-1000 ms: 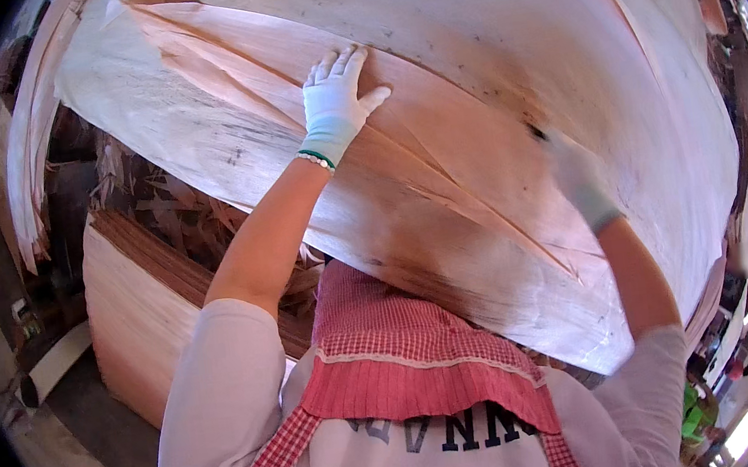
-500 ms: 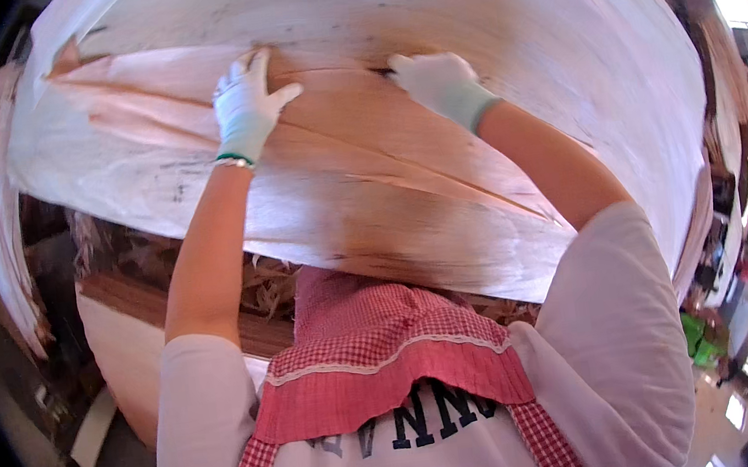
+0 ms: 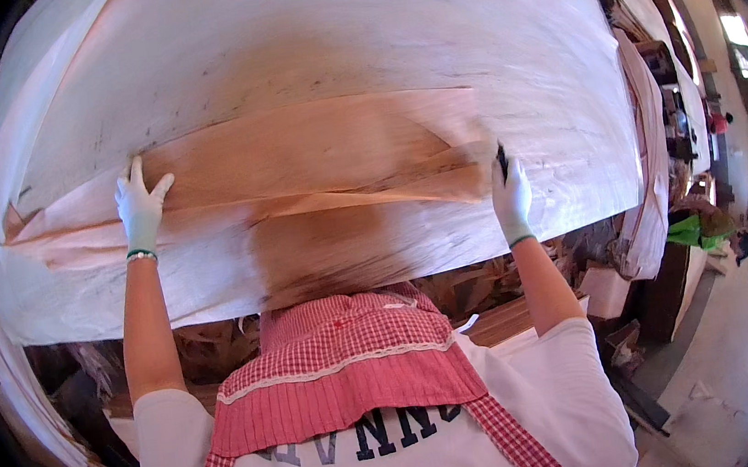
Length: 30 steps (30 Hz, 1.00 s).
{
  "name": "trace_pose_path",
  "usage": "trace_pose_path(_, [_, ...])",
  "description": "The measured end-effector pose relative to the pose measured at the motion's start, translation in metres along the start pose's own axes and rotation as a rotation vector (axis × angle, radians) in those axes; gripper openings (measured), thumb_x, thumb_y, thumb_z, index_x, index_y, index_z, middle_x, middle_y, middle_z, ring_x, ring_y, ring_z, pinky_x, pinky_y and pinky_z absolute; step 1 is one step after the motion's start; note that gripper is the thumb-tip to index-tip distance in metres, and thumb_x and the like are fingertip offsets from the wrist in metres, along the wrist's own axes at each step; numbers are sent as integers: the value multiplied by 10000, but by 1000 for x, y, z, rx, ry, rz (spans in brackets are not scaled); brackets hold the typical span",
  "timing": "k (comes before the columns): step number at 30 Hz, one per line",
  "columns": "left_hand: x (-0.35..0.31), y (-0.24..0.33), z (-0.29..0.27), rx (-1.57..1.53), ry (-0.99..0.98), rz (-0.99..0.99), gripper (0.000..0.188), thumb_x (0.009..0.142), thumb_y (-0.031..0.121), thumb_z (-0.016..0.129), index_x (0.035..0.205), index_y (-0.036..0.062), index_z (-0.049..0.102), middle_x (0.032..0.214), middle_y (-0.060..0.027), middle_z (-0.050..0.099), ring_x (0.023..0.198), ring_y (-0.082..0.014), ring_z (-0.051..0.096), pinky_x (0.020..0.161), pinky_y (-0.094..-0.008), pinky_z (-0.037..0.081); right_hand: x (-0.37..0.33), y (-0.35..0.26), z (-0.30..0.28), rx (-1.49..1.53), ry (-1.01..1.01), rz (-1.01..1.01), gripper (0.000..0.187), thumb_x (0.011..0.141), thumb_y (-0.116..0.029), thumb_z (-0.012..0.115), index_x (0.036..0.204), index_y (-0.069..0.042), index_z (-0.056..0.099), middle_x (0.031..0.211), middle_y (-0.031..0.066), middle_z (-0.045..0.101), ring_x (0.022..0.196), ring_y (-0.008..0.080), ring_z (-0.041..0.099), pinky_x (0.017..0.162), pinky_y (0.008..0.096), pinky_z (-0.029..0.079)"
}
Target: The person applies thin wood veneer sheets onto larger wood boards, using a utility knife to trim edges and small pieces, and securing parts with white tape.
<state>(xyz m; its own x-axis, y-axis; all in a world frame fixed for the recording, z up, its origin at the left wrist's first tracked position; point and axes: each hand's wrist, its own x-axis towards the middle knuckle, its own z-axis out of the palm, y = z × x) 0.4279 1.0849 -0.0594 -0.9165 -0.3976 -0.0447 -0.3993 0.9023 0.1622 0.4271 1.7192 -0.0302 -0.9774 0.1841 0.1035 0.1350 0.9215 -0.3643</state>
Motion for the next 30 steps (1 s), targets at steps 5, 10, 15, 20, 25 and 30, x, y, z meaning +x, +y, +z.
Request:
trace_pose_path(5, [8,0,-4,5,4,12,798,803,482,696,1441,122,377,1405,-207,415,1254,-410,415,1051,-473,363,109,-20,31,452,97,-27,541,753,-267,746,1159,28,543,1137,228,613,1063,352,590,895,423,465])
trace_pose_path(10, [-10,46,-26,-333,185,319,649,798,217,729,1356,23,460,1347,-176,531,1239,-338,495,1034,-416,387,154,-3,64,-115,-246,131,510,664,-323,683,1124,-105,659,921,177,697,817,342,671,734,469,541])
trace_pose_path(15, [-36,28,0,116,120,216,304,938,144,503,1204,12,567,1183,-180,609,1073,-327,589,902,-425,477,124,-54,42,68,42,-12,228,819,-221,586,1017,-114,624,883,217,656,888,392,632,750,488,511])
trace_pose_path(20, [-48,32,3,265,-8,175,326,950,124,419,1239,20,530,1266,-169,567,1106,-313,586,917,-399,484,61,-100,-57,399,124,14,251,911,-305,590,920,-65,520,779,213,615,799,435,602,644,475,460])
trace_pose_path(25, [-33,-1,19,223,-39,352,395,948,95,375,1313,-27,461,1338,-223,493,1201,-370,511,993,-415,432,-12,-161,-146,869,132,-40,241,918,-233,613,871,-29,493,653,110,445,620,173,433,589,346,419])
trace_pose_path(30, [-24,-10,1,141,-166,220,405,972,138,355,1328,-29,450,1296,-254,506,1192,-370,514,995,-397,417,-61,-194,-192,1018,61,-125,151,907,-157,642,904,-31,560,734,-1,500,706,72,437,643,262,405])
